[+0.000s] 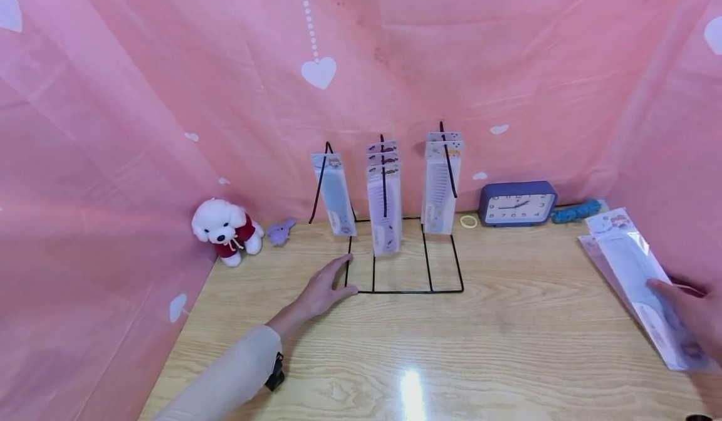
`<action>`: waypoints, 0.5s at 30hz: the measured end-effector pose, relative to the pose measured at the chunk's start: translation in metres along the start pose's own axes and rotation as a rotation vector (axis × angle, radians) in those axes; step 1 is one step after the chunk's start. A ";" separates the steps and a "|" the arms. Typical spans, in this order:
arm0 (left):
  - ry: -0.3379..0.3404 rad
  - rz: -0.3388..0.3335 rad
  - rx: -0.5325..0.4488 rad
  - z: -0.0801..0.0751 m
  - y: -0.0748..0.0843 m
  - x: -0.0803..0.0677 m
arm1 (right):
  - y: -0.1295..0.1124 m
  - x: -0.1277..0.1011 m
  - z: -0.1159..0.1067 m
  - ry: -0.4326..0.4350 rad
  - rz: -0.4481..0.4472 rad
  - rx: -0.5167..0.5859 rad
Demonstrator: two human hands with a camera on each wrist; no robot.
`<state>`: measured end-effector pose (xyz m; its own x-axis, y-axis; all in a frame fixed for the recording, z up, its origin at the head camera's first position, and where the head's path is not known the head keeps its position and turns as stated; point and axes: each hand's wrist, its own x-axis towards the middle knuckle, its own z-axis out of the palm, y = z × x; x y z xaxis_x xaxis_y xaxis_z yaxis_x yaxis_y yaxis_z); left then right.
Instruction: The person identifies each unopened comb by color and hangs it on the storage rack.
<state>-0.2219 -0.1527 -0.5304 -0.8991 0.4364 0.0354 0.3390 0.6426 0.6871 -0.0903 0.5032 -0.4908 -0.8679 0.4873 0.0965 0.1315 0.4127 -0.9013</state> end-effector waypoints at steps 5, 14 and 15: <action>0.002 -0.006 0.004 0.001 -0.001 -0.002 | -0.032 -0.008 0.006 -0.035 -0.033 0.116; 0.010 0.003 0.012 0.002 -0.002 0.001 | -0.114 -0.028 0.027 -0.186 -0.021 0.193; 0.010 0.003 0.010 0.002 -0.002 0.001 | -0.124 -0.032 0.030 -0.187 -0.021 0.155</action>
<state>-0.2232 -0.1525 -0.5335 -0.9007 0.4322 0.0446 0.3445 0.6478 0.6795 -0.0933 0.4133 -0.3952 -0.9451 0.3232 0.0488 0.0503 0.2914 -0.9553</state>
